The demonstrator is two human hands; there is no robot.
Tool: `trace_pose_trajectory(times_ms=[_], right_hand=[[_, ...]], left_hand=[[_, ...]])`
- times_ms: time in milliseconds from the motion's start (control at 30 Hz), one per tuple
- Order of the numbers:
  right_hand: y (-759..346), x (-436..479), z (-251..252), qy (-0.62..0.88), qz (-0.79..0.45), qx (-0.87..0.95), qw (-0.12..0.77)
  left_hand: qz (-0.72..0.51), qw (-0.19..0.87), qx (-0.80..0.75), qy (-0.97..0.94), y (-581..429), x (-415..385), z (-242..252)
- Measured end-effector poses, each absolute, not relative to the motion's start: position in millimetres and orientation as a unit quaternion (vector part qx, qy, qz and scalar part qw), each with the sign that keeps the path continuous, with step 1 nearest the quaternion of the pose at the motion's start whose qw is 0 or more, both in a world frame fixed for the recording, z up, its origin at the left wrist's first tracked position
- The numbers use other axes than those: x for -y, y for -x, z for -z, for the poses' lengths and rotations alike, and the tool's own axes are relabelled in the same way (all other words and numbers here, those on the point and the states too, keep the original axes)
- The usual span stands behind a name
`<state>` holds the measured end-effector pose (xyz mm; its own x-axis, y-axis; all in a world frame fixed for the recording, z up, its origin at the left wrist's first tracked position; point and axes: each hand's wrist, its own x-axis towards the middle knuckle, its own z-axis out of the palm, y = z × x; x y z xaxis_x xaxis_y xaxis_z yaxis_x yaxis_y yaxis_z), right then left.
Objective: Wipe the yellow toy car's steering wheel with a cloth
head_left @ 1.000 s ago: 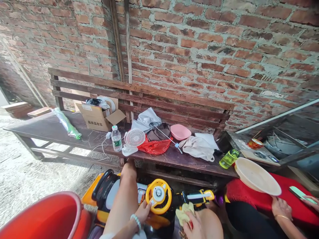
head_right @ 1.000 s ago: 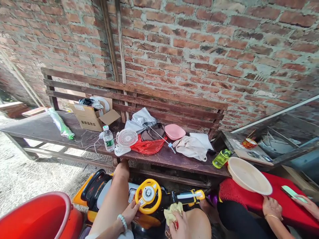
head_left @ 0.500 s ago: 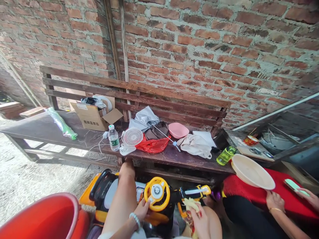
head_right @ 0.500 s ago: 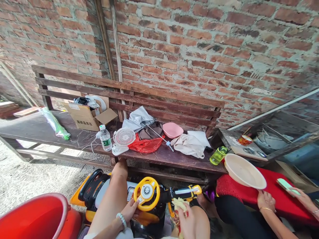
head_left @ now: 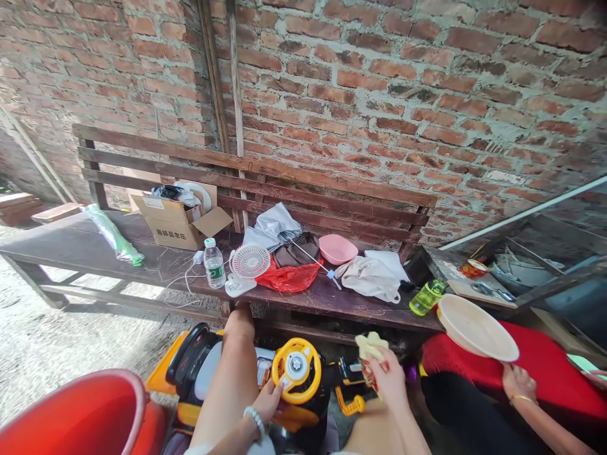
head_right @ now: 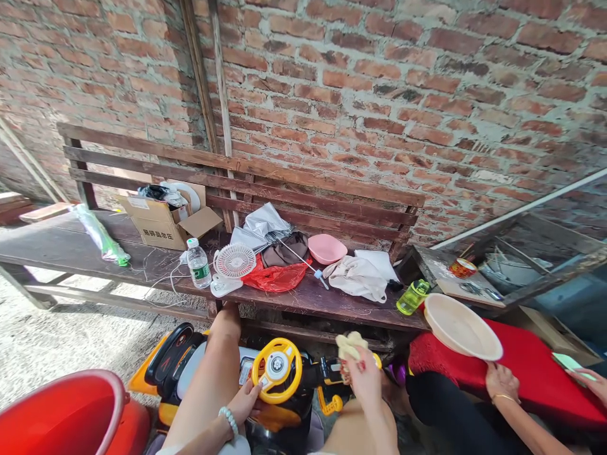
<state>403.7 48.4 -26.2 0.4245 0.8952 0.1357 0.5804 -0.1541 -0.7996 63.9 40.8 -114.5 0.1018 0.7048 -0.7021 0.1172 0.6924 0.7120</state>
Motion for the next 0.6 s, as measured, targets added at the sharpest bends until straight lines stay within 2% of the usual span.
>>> trace_pose_trajectory(times_ms=[133,233,367,600], right_hand=[[-339.7,-59.7,10.9,0.655,-0.128,0.738,0.097],[-307.4,-66.1,11.7,0.641,-0.044,0.765,-0.043],[-290.9,-95.2,17.0,0.666,-0.023,0.736,-0.120],[-297.1,-156.4,30.6,0.709,-0.152,0.673,-0.146]], left_hand=[[-0.221,0.672,-0.632,-0.316,-63.2,-39.8,117.0],[-0.226,0.671,-0.625,-0.329,-60.6,-37.7,113.4],[-0.232,0.657,-0.628,-0.345,-59.5,-36.8,113.6],[-0.227,0.655,-0.621,-0.365,-58.0,-37.4,130.4]])
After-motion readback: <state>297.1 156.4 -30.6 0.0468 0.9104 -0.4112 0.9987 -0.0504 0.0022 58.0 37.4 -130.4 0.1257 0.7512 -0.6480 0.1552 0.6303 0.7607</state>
